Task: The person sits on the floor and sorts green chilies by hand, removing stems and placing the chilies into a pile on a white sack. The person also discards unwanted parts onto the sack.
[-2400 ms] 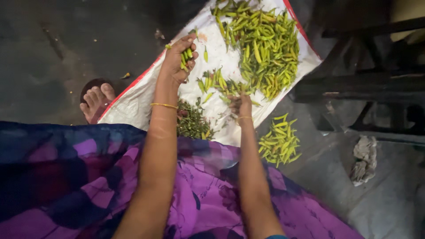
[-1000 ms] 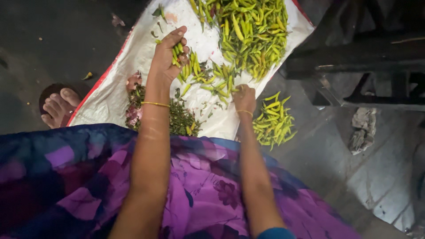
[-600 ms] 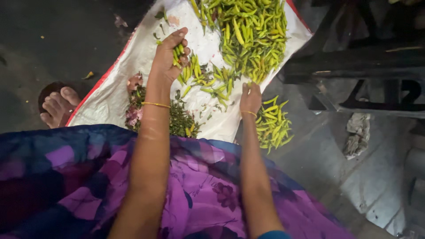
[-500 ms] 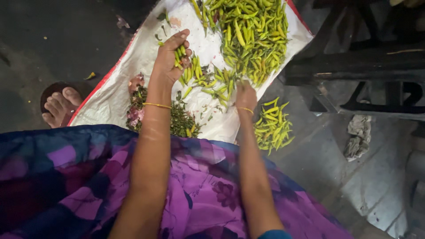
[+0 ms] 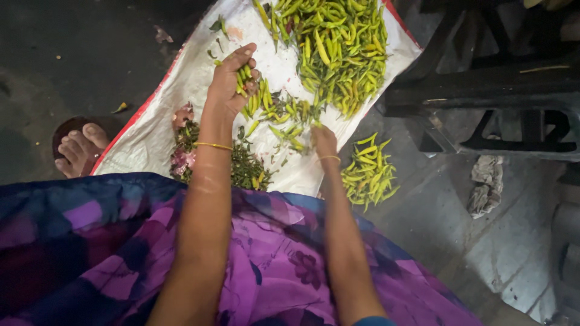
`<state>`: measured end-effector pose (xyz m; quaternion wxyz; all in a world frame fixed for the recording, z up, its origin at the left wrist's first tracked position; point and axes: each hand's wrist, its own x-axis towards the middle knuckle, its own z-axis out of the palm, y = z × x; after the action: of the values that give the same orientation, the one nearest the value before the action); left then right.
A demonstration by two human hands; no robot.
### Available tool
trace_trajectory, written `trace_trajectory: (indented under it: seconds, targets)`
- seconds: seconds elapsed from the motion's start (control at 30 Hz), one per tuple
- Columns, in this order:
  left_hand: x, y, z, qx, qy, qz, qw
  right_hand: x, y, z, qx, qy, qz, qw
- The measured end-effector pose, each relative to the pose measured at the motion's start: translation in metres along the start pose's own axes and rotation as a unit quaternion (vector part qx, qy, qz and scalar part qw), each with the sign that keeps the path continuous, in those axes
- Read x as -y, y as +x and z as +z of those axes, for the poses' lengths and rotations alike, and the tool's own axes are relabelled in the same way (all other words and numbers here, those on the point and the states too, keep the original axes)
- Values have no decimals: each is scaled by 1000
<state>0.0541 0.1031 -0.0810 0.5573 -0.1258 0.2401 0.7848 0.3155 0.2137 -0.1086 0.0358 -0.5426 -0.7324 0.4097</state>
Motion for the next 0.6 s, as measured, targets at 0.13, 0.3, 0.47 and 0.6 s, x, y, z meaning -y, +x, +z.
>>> trace_trajectory:
  seconds: [0.13, 0.3, 0.47, 0.6]
  targets:
    - [-1, 1, -1, -4, 1, 8, 1000, -5, -3, -21, 81, 267, 124, 952]
    - [0, 1, 1, -6, 6, -1, 1000, 13, -5, -39, 135, 347, 84, 924]
    - [0, 0, 2, -2, 10, 8, 1000, 9, 5, -31, 130, 400, 59, 905]
    - [-2, -2, 3, 0, 0, 11, 1000, 9, 10, -23, 72, 320, 95, 940]
